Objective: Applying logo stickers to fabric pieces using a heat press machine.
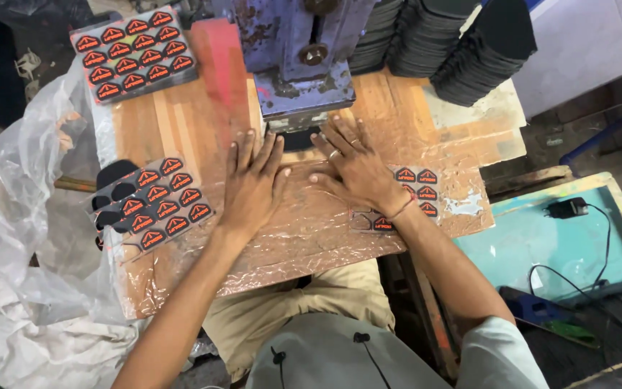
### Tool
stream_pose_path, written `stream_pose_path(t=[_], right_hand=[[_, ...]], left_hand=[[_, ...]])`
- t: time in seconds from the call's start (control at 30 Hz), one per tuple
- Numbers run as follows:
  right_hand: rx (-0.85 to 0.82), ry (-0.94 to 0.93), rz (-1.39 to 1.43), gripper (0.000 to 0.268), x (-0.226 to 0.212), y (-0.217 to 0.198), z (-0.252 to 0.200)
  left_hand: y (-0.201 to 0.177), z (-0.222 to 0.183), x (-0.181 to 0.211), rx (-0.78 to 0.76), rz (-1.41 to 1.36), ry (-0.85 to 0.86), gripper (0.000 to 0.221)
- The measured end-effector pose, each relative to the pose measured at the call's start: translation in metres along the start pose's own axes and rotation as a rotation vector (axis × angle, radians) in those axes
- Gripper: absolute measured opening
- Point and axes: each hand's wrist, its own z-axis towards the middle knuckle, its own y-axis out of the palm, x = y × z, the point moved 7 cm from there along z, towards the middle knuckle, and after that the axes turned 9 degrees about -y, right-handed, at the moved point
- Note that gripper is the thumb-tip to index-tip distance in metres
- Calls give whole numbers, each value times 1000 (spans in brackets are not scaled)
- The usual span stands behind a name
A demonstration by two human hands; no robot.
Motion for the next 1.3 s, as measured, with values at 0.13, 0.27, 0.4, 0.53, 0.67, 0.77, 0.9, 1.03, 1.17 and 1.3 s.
stream_pose_path(t=[0.13,0.27,0.4,0.53,0.67,0.77,0.9,1.03,1.17,1.3], right_hand=[[-26,8,-10,70,-1,3,2],[-10,17,-22,69,-10,1,1],[34,38,-37,68,-28,-17,-23],[337,511,94,103,-9,-64,-105],[372,834,-58,107,104,-43,-321],[487,1120,693,36,115,-48,-363],[666,953,565,12,49,-110,-267],[706,1046,962,8,22,-32,-172],[401,522,1156,26,-3,2,-62],[379,701,1162,35,33,5,-21]], left_hand=[[-6,1,3,-47,28,-13,56],[-9,-3,4,-74,20,-7,56],[-10,-12,8,-21,15,-4,55],[-12,-9,6,-11,-18,-21,54],[-16,-6,7,-38,-46,-35,53],[-16,-4,7,-22,-41,-33,55],[-16,-8,4,-20,-47,-46,55],[-12,-11,6,-18,-44,-28,58],[-18,-16,8,60,-89,94,78],[-14,-13,-2,29,-18,0,68]])
